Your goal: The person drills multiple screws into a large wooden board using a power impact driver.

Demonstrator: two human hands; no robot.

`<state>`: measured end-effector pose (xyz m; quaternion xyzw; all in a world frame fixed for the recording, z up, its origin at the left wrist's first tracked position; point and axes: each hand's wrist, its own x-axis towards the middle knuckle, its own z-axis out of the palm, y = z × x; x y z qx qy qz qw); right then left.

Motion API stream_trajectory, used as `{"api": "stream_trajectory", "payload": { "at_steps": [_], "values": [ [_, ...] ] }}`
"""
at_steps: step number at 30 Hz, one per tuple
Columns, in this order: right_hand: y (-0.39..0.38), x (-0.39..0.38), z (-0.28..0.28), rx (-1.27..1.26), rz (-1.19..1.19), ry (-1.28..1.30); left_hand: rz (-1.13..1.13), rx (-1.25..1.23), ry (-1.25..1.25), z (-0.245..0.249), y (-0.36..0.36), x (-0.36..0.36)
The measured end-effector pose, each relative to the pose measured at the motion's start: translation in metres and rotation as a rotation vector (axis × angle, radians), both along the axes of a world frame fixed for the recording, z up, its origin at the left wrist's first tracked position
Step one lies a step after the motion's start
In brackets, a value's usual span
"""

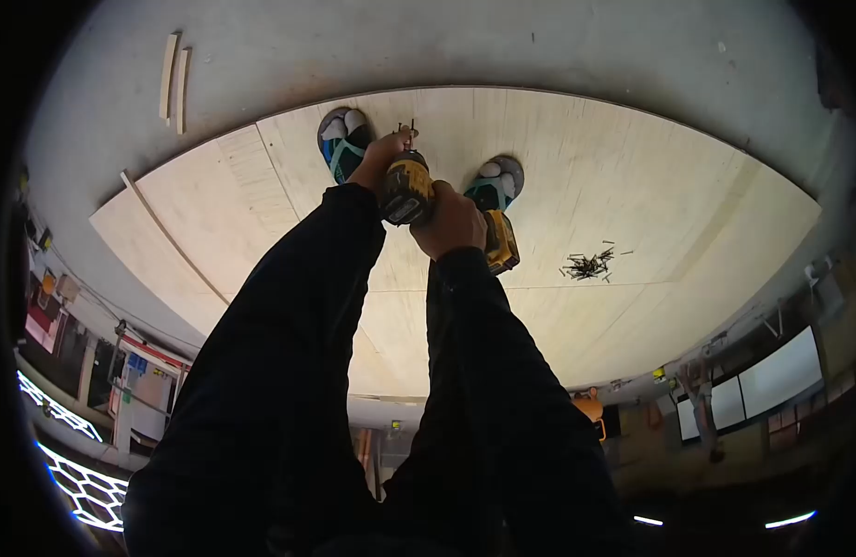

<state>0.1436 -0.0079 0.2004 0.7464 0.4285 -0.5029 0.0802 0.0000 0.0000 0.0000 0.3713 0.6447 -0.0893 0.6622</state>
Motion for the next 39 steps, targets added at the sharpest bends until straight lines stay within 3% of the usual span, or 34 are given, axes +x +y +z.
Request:
{"api": "stream_trajectory", "payload": {
  "at_steps": [2,3,5,6,8,11,14,15,17,21,39],
  "values": [
    [-0.003,-0.002,-0.002,-0.003,0.004,-0.020,0.274,-0.152,-0.006,0.007,-0.005,-0.001],
    [-0.003,0.002,-0.007,-0.015,-0.003,-0.023,0.267,-0.164,-0.006,0.010,-0.004,0.002],
    [0.001,0.006,-0.009,-0.056,0.003,-0.013,-0.460,0.470,0.283,0.028,0.000,-0.002],
    [0.001,0.006,-0.009,-0.046,-0.004,-0.008,-0.467,0.479,0.288,0.050,0.012,0.000],
    [0.006,0.006,-0.011,-0.114,0.092,-0.015,0.592,0.064,0.422,0.107,0.042,0.014],
    [0.015,0.004,-0.001,-0.156,0.155,-0.053,0.598,0.348,0.469,0.151,0.040,0.019],
    [0.021,0.001,0.005,-0.196,0.166,-0.036,0.541,0.400,0.500,0.201,0.052,0.037],
    [0.022,0.000,0.006,-0.195,0.159,-0.038,0.536,0.403,0.495,0.199,0.050,0.040],
    [0.021,-0.002,0.006,-0.173,0.184,-0.044,0.429,0.645,0.521,0.192,0.041,0.042],
    [0.019,-0.002,0.008,-0.178,0.174,-0.028,0.442,0.737,0.493,0.189,0.040,0.043],
    [0.042,0.006,-0.017,-0.243,0.323,-0.042,0.541,0.652,0.590,0.159,0.042,0.046]
  ]
}}
